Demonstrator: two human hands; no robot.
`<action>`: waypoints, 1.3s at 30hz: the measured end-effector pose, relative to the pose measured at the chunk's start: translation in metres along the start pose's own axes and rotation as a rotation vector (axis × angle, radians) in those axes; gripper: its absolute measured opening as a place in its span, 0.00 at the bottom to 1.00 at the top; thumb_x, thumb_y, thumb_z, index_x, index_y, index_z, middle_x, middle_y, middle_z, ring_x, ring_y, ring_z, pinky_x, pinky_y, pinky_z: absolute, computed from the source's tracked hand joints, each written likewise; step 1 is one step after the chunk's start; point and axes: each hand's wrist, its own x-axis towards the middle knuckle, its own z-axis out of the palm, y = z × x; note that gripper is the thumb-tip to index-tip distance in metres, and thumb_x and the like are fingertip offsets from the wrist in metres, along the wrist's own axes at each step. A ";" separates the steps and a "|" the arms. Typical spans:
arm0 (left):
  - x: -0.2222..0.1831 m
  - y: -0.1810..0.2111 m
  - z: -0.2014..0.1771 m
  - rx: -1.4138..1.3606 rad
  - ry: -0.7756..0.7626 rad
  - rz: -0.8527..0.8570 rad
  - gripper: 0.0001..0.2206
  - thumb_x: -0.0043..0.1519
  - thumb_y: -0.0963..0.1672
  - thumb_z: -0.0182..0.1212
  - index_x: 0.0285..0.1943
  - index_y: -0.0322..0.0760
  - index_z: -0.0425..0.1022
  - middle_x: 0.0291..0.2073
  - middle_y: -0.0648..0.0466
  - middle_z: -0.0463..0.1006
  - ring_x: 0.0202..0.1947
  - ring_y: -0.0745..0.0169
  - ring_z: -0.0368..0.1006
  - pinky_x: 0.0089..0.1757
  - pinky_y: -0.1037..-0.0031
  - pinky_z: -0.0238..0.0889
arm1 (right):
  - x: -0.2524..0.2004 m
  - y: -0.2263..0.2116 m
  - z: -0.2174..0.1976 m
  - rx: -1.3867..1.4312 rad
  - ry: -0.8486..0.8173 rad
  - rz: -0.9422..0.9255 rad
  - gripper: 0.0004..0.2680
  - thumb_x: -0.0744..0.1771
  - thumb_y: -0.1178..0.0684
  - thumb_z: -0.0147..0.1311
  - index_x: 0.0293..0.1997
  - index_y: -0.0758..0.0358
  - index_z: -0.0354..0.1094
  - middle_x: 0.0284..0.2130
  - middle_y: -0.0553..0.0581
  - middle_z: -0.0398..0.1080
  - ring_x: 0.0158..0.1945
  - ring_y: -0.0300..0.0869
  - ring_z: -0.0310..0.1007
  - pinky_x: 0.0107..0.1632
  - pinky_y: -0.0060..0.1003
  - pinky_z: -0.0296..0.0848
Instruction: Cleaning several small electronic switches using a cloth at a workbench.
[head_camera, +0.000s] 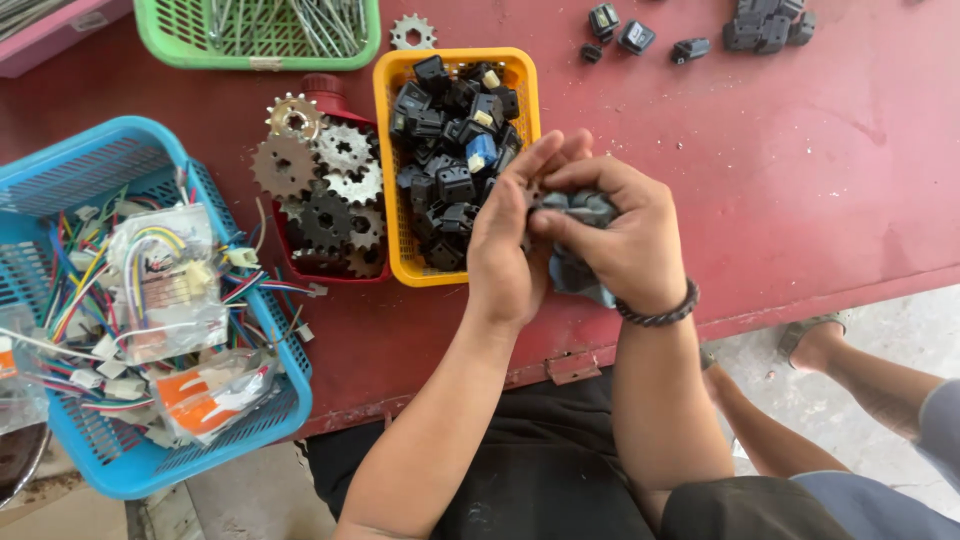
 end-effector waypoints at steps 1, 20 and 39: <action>-0.001 0.005 -0.002 -0.001 0.001 0.008 0.30 0.73 0.56 0.45 0.74 0.27 0.62 0.68 0.35 0.68 0.70 0.45 0.64 0.67 0.60 0.61 | -0.001 -0.005 0.004 0.000 -0.006 -0.006 0.14 0.57 0.52 0.77 0.43 0.56 0.80 0.30 0.50 0.75 0.35 0.32 0.72 0.40 0.28 0.72; -0.004 0.019 -0.042 -0.147 -0.015 0.112 0.26 0.78 0.50 0.37 0.73 0.22 0.63 0.68 0.31 0.67 0.71 0.37 0.62 0.68 0.56 0.55 | -0.019 -0.015 0.039 -0.194 0.004 -0.480 0.03 0.66 0.64 0.62 0.39 0.64 0.78 0.29 0.57 0.70 0.34 0.54 0.75 0.40 0.42 0.73; 0.012 0.013 -0.047 -0.638 -0.207 -0.066 0.25 0.78 0.51 0.44 0.73 0.23 0.65 0.68 0.32 0.67 0.71 0.40 0.64 0.69 0.58 0.52 | -0.017 -0.021 0.045 -0.232 0.031 -0.585 0.09 0.64 0.69 0.55 0.42 0.64 0.77 0.34 0.58 0.69 0.37 0.55 0.74 0.43 0.41 0.74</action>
